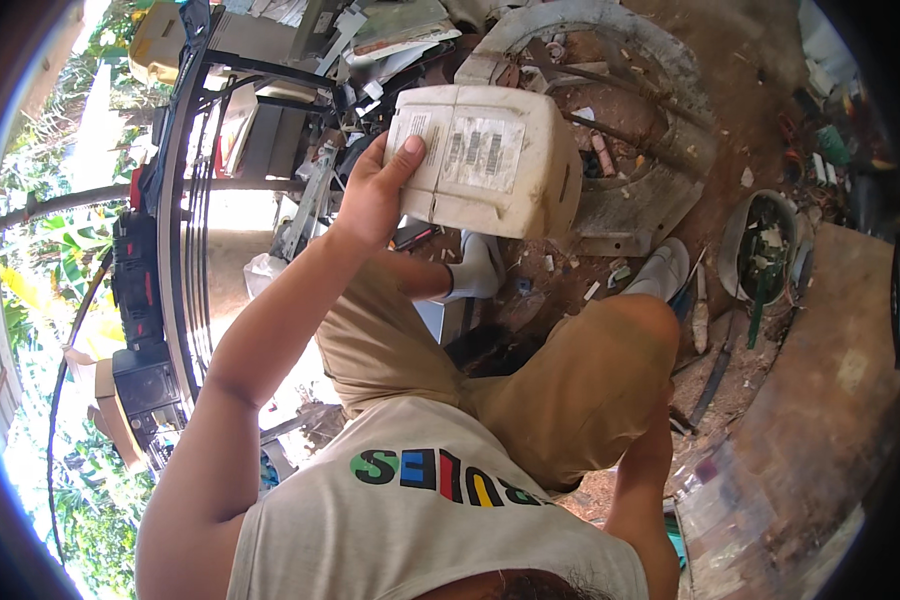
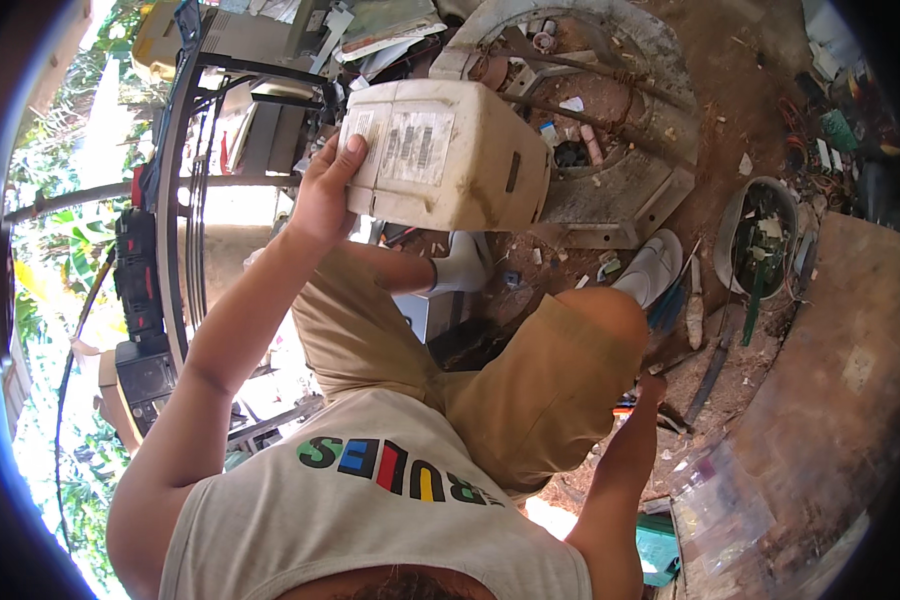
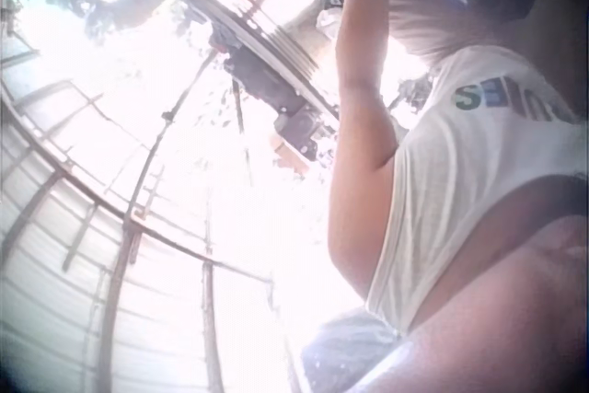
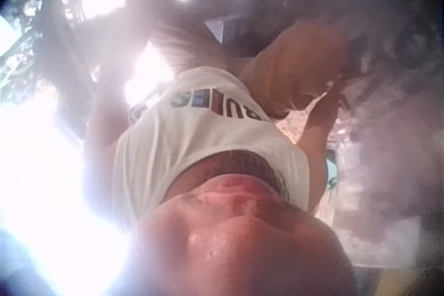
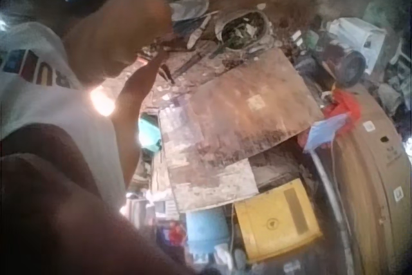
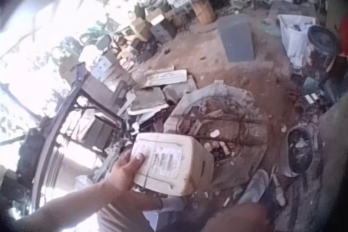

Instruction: The person removes the outer casing of a white electronic device using a screwdriver, prying the plastic panels apart to reveal internal circuit boards and wiring.

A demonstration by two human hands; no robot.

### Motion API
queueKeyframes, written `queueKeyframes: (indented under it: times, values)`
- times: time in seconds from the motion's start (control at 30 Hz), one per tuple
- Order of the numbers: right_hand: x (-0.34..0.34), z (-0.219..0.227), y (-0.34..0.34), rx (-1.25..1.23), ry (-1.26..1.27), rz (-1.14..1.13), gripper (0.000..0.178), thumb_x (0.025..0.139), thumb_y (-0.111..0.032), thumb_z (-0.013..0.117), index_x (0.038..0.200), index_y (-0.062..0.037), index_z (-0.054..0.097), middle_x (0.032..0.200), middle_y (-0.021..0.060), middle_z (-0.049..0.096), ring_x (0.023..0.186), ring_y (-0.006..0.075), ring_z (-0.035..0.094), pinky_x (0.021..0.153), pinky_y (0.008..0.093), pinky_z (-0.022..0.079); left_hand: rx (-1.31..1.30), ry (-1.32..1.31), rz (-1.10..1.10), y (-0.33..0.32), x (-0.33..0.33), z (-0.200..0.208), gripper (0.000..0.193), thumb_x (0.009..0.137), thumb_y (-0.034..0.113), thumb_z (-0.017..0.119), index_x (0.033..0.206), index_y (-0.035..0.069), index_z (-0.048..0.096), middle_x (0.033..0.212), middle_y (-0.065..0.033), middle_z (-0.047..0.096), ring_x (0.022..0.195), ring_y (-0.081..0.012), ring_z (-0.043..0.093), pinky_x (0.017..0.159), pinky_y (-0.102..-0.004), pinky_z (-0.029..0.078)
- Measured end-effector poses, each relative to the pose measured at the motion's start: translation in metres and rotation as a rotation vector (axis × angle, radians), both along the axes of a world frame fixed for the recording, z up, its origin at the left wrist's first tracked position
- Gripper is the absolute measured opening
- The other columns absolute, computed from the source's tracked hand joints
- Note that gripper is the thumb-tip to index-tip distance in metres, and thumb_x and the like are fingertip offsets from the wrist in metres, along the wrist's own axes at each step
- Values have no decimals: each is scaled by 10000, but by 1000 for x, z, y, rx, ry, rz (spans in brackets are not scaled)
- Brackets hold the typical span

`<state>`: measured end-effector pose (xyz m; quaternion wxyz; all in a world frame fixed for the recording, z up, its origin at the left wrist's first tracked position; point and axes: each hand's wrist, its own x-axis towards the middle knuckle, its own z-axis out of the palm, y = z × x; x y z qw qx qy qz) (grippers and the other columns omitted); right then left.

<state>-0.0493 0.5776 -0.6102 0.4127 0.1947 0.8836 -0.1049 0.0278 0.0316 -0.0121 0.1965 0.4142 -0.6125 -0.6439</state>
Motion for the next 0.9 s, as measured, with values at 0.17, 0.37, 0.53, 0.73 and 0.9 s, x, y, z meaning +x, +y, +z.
queueKeyframes:
  times: [0.17,0.37,0.53,0.73,0.9]
  values:
    - [22,7,64,-211,129,599,398,896,-282,650,1173,3,665,1115,203,709,1026,377,696,844,475,564,238,-73,-107,-18,-2,19,469,1022,330,597,1330,-21,549,1221,-146,675,1093,-219,669,981,-371,519]
    - [17,294,24,-1102,-33,-923,314,929,-102,596,1226,-15,644,1056,72,696,889,205,692,716,356,572,292,-84,26,-32,0,28,411,1024,293,599,1264,-40,583,1146,-186,700,989,-287,720,896,-438,589]
    - [14,413,59,-1082,280,-740,357,972,-122,532,1307,-1,523,945,105,691,823,216,678,623,343,559,79,63,-33,2,-85,77,315,990,215,659,1153,-51,612,1036,-156,709,902,-249,708,830,-393,591]
    - [13,546,35,-1260,632,-729,436,976,-127,568,1394,-40,479,973,89,634,950,237,648,713,387,559,-260,221,-60,-27,-55,44,238,972,232,698,996,-1,659,897,-62,716,782,-158,645,711,-348,546]
    - [4,614,-42,-1566,655,-461,498,968,-139,611,1427,-44,445,1059,84,611,1029,234,624,757,382,569,-790,-24,-147,-13,5,-111,220,961,223,692,960,7,651,805,-131,673,690,-217,591,660,-338,486]
